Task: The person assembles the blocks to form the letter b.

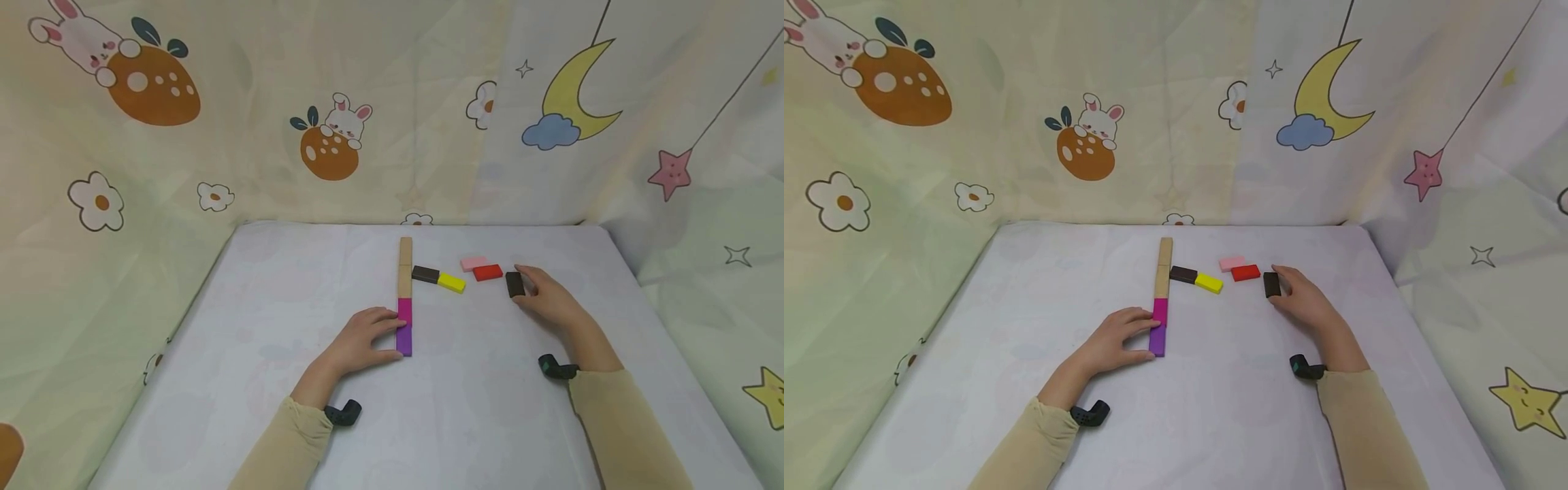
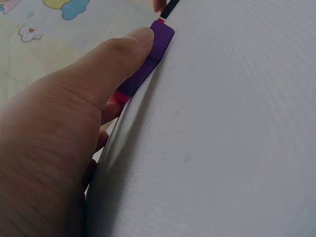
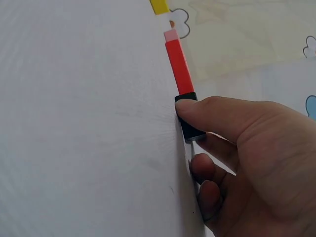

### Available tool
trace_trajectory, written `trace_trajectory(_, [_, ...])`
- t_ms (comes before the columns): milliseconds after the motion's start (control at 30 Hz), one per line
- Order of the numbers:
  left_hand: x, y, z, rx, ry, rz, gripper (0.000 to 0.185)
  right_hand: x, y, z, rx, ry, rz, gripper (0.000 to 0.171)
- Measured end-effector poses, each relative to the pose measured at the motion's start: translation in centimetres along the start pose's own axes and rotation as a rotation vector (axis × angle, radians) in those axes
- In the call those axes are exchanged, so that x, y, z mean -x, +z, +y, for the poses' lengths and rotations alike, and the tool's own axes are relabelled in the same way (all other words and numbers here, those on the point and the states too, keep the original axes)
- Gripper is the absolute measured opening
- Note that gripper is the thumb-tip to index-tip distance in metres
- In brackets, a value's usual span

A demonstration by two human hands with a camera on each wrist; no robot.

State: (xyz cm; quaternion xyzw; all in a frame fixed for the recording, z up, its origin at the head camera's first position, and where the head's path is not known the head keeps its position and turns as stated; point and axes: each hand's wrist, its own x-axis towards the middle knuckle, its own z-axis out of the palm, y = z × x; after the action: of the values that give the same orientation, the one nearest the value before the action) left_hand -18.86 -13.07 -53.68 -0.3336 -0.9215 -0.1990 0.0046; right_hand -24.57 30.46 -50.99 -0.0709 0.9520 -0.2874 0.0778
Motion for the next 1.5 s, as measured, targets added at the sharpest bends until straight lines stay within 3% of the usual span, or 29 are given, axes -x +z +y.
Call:
trace_trajectory(267, [0.0,-0.1,0.1,0.002,-0.004,-0.011,0.064,0.3,0.2,-0.1,-0.011,0.039,0.043,0.072])
trace_trajectory(467, [0.0,-0.1,0.1,-0.001,-0.013,-0.014,0.064,0.5,0.4,-0.7,-0.032,0.017,0.056,0.073])
trace_trajectory(1033, [0.0,-0.2,0.1,0.004,-0.006,-0.010,0.064,1.4,2.9,-5.7,-0.012,-0.096,-0.030,0.067])
trace_trajectory(1500, [0.1,-0.3,0.3,0.000,0.006,0.001,0.064,1.4,4.5,-7.5,0.001,-0.075,-0.046,0.067])
